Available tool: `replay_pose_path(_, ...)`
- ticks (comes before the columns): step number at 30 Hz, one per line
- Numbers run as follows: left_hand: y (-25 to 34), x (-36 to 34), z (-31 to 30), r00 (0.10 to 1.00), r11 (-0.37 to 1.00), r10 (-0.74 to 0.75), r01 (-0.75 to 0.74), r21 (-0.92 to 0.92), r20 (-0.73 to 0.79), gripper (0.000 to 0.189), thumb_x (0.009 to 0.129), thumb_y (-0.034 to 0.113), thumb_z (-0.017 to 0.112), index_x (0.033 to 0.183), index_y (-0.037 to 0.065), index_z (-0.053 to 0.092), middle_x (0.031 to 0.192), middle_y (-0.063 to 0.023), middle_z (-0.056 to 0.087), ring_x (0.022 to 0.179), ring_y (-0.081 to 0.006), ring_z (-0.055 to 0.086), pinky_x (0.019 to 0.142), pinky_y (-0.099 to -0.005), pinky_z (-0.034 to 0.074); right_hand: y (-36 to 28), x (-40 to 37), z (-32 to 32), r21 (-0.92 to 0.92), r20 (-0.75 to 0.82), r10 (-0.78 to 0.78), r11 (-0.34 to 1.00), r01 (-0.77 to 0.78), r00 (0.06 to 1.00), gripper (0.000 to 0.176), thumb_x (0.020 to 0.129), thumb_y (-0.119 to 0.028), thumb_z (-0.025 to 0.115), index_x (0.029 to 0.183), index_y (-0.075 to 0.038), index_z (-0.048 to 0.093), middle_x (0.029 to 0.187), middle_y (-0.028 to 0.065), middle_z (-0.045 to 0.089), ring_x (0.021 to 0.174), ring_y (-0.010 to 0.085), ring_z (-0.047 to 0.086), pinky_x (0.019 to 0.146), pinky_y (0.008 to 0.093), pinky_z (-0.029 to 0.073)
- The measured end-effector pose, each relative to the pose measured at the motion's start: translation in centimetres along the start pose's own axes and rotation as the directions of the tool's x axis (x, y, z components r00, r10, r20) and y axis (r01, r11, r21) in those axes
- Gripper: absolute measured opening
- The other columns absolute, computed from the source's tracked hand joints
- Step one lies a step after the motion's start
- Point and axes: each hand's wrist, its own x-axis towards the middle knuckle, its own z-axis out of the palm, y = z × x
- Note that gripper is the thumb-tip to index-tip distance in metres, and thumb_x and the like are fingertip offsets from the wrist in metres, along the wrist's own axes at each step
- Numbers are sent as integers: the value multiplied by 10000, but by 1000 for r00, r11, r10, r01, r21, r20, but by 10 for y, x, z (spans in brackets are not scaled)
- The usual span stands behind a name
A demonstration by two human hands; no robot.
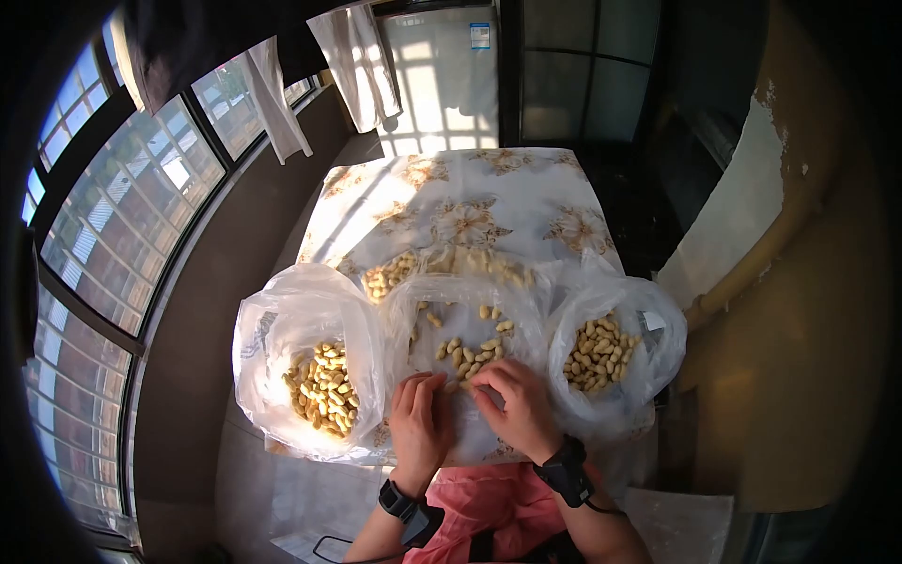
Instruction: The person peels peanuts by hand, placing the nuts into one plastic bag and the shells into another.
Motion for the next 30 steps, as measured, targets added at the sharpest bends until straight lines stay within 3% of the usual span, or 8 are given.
replay_pose_path(11,-1,-3,-6,999,999,19,-18,-30,31,324,868,6,711,1189,46,695,1102,-125,717,1071,-348,675,911,-450,528,-6,1,-2,-23,75,-50,998,51,996,244,843,-80,800,1083,-75,763,1151,75,684,1073,309,673,915,436,531)
replay_pose_path(20,0,-1,-8,1000,998,14,-13,-68,17,269,883,15,724,1148,57,709,1047,-113,728,1025,-339,694,877,-444,538,2,-2,0,-52,99,-75,995,80,992,185,834,-107,824,1001,-89,746,1148,63,677,1086,310,657,949,436,507)
replay_pose_path(30,-4,-2,-8,1000,986,28,-28,-167,3,260,862,-3,762,1111,46,705,1044,-126,732,974,-355,700,848,-440,552,2,-2,0,-76,114,-106,990,115,988,213,851,-143,840,1032,-87,742,1163,64,677,1096,308,656,950,434,506)
